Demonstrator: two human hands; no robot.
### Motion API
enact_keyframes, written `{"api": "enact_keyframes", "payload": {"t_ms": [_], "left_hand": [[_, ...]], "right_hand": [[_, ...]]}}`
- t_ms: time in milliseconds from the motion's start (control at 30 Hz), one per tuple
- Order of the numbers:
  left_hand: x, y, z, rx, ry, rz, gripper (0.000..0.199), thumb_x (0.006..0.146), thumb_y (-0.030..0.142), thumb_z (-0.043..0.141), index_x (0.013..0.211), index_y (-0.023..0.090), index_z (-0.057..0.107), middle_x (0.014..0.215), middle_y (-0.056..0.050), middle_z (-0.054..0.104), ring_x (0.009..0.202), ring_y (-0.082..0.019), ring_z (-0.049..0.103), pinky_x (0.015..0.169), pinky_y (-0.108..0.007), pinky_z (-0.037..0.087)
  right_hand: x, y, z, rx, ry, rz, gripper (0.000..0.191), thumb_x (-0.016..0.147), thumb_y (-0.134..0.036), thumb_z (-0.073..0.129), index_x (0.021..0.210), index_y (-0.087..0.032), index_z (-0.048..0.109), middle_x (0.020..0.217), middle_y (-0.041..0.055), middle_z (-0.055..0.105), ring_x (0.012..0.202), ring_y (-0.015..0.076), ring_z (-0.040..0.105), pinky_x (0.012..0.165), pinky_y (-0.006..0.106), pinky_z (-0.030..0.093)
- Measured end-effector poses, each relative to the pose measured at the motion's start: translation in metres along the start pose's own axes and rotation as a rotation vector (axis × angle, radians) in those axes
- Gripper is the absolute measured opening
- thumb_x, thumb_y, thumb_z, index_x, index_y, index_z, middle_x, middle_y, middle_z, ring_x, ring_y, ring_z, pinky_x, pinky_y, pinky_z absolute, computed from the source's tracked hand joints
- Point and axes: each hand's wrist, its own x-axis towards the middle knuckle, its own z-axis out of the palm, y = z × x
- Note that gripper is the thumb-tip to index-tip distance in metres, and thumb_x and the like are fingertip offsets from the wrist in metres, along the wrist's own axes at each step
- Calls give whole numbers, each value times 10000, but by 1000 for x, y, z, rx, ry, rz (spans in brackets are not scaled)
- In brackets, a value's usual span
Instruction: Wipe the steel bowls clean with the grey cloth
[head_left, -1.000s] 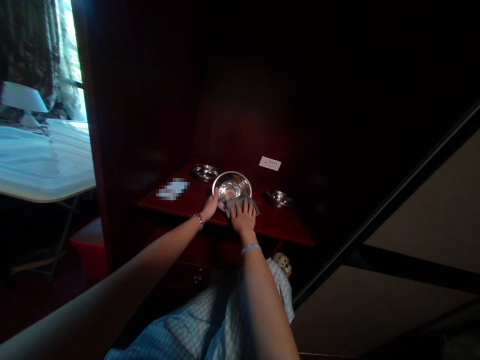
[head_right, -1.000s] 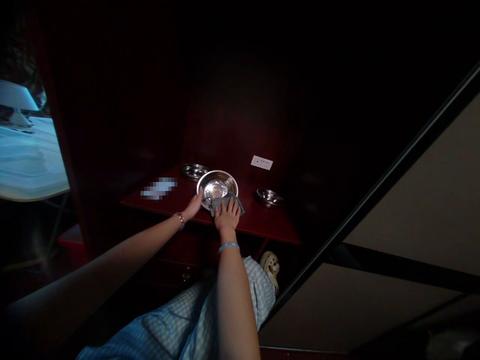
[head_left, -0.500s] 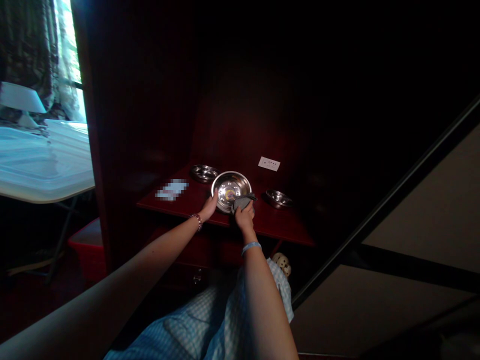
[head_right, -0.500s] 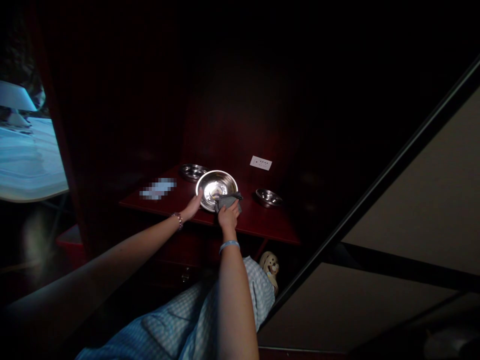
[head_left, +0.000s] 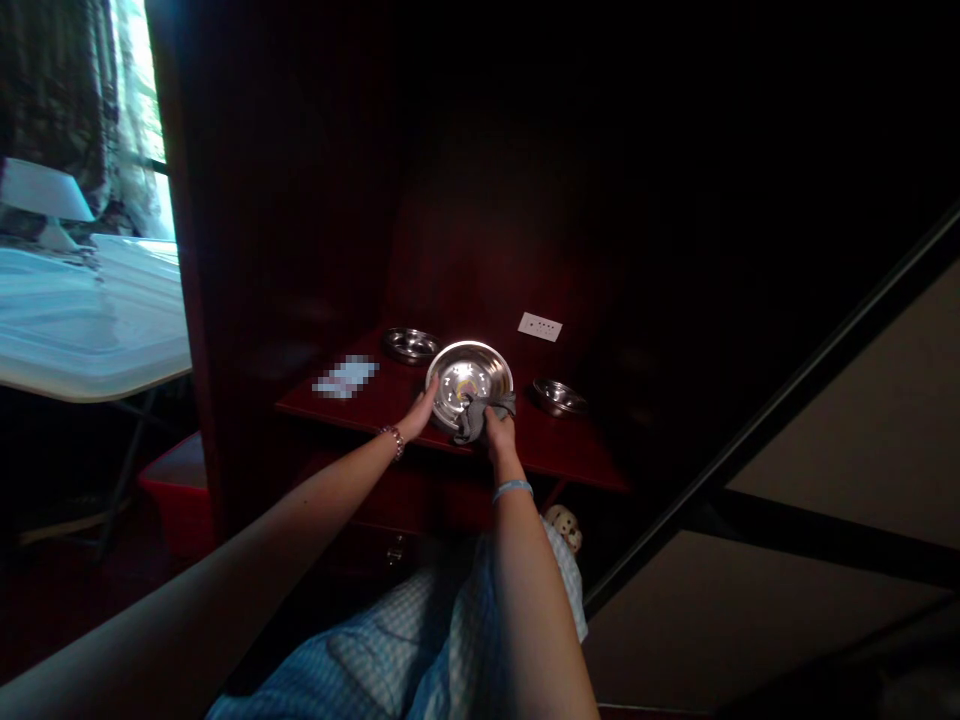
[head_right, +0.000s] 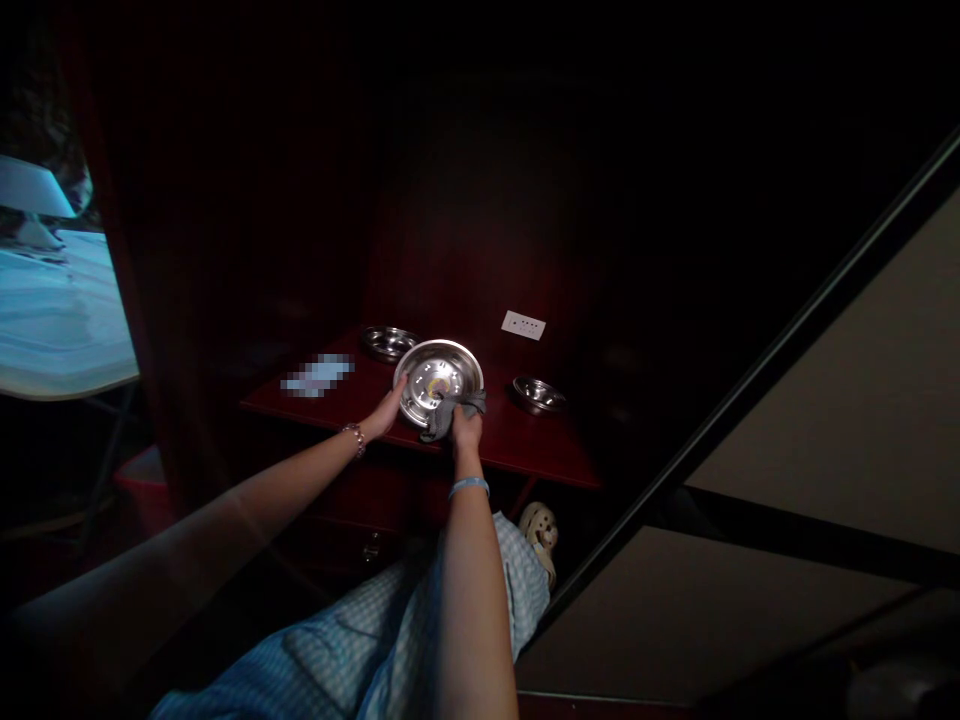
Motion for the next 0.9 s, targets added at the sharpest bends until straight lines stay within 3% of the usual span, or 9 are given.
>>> {"api": "enact_keyframes", "payload": {"t_ms": [133,267,500,700,900], "left_hand": [[-2,4,4,-66,-13,21,646,835,624,569,1273,151,616,1320,-117,632,1280,-245,545,1088,-333,393],[-12,12,8,-85,-69,22,586,822,537,637,1231,117,637,1247,-123,679,1230,-260,581,1076,-348,402],[-24,19,12,93,-167,-29,514,665,426,788,1077,128,707,1131,-113,731,1115,-271,643,1024,-365,439],[-16,9,8,248,-115,-77,299,613,276,773,870,128,732,846,-72,768,907,-251,698,906,-372,506],[-12,7,5,270,-90,-62,201,600,199,706,790,137,720,750,-51,751,814,-235,700,832,-344,529]], "right_hand": [[-6,-4,3,71,-55,194,160,853,-196,580,1002,-160,622,818,30,737,723,145,697,636,240,555],[-12,-10,4,143,-87,276,71,850,-152,593,911,-162,629,726,-1,708,630,119,668,582,215,547],[-14,-12,4,195,-39,273,78,851,-127,595,918,-159,618,696,-13,691,589,102,644,552,187,531],[-11,-9,3,176,12,255,71,804,-136,645,867,-151,617,686,-5,690,592,111,640,547,194,530],[-8,-11,3,151,43,257,84,789,-122,630,864,-158,624,663,-5,687,601,125,649,593,242,559]]}}
